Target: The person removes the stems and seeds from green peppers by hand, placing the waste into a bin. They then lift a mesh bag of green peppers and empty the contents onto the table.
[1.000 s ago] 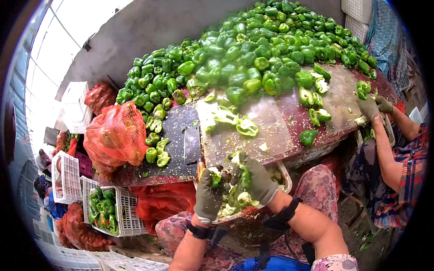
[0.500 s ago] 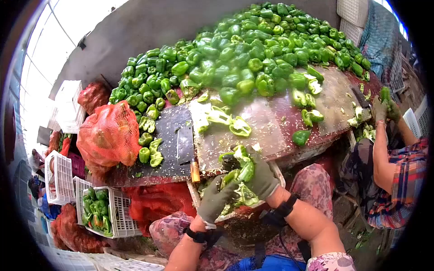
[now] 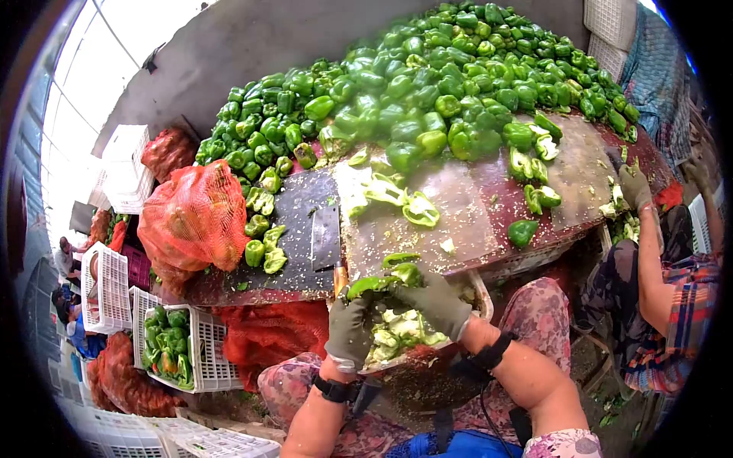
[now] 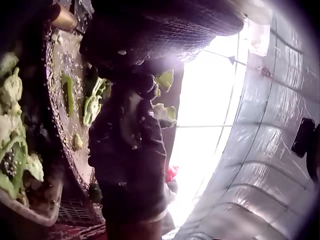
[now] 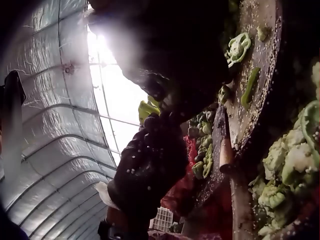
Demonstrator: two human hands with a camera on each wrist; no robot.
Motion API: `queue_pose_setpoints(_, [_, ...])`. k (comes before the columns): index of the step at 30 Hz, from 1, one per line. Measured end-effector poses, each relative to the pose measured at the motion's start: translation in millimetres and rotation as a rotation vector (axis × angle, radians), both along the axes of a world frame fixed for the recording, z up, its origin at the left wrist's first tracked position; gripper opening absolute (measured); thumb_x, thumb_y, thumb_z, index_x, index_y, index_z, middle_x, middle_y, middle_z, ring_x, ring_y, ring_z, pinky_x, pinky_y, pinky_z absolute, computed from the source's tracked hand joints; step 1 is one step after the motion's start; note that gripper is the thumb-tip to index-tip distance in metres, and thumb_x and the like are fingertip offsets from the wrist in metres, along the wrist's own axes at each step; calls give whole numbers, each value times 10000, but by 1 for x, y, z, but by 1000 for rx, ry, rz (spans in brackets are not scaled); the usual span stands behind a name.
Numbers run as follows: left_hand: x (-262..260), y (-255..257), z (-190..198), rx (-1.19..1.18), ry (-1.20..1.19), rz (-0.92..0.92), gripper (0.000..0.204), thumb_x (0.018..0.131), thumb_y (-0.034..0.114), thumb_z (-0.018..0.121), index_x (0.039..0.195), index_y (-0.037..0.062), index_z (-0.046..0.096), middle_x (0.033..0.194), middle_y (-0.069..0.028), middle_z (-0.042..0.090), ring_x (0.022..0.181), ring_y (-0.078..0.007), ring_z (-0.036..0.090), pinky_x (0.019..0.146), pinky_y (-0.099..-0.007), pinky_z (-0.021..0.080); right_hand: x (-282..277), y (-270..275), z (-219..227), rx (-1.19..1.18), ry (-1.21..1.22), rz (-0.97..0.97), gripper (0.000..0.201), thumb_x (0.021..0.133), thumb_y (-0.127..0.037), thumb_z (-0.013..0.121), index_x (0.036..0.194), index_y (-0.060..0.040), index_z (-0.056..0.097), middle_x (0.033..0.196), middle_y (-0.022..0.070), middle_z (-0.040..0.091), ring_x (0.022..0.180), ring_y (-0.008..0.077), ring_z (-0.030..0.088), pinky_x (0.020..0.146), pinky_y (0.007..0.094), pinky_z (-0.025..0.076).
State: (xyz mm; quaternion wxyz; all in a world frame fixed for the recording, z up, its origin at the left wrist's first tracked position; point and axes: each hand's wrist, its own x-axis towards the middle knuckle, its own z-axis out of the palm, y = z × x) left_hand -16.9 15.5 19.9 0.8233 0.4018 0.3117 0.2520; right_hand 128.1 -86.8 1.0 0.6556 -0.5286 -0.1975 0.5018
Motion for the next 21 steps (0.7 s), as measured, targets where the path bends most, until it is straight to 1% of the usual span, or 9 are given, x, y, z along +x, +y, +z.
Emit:
queue_pose_setpoints(3, [4, -7, 2, 113, -9, 72, 162, 968, 72, 566, 1107, 18, 630, 929, -51, 681, 714, -105, 599, 601, -225, 471, 0, 2, -12, 47, -41, -17, 390, 922, -82, 677, 1283, 13, 565, 1153, 78, 664, 992, 136, 637, 866, 283, 543])
queue_pose_setpoints(6, [5, -6, 0, 6, -99, 50, 164, 952, 76, 605, 1104, 22, 637, 919, -43, 683, 721, -105, 601, 602, -217, 457, -2, 2, -11, 67, -118, -8, 382, 918, -72, 676, 1275, 12, 570, 1140, 68, 668, 988, 133, 638, 868, 280, 539])
queue_pose_setpoints(9, [5, -4, -4, 50, -52, -1, 188, 932, 70, 635, 1115, 29, 640, 924, -31, 683, 716, -100, 594, 613, -211, 446, -10, 2, 0, 139, -173, -31, 363, 923, -74, 669, 1265, 6, 577, 1128, 62, 672, 989, 125, 635, 855, 280, 541])
queue_pose_setpoints(12, [5, -3, -5, 92, -66, -7, 300, 903, 30, 664, 1198, 20, 610, 1002, -27, 679, 806, -109, 623, 707, -232, 501, -7, 1, 2, 100, -24, -23, 350, 937, -110, 661, 1258, 4, 582, 1124, 58, 670, 993, 119, 631, 842, 281, 543])
queue_pose_setpoints(15, [5, -1, -1, 451, 21, -49, 442, 893, -37, 646, 1318, 4, 532, 1190, -72, 638, 1014, -143, 630, 902, -290, 522, -2, -1, 13, 49, 172, -24, 352, 966, -204, 629, 1249, 2, 590, 1091, 55, 671, 945, 126, 640, 793, 278, 549])
queue_pose_setpoints(18, [6, -1, 4, 300, -85, -61, 439, 899, -46, 631, 1322, 14, 533, 1196, -70, 637, 1062, -146, 609, 928, -288, 506, 3, -6, 14, 99, 363, 139, 384, 985, -278, 590, 1250, -1, 589, 1066, 60, 670, 882, 142, 645, 747, 272, 552])
queue_pose_setpoints(19, [6, -1, 7, 335, -64, -76, 439, 906, -44, 628, 1330, 16, 527, 1196, -69, 633, 1069, -149, 606, 936, -282, 501, 5, -6, 10, 70, 386, 186, 405, 989, -309, 569, 1257, -5, 585, 1058, 66, 669, 842, 150, 643, 716, 269, 552])
queue_pose_setpoints(21, [6, -1, 13, 408, -24, -110, 440, 921, -39, 623, 1344, 22, 516, 1197, -67, 625, 1084, -155, 598, 954, -272, 491, 3, -5, 9, 101, 349, 176, 421, 989, -315, 570, 1268, 0, 573, 1081, 73, 665, 886, 153, 648, 749, 286, 557])
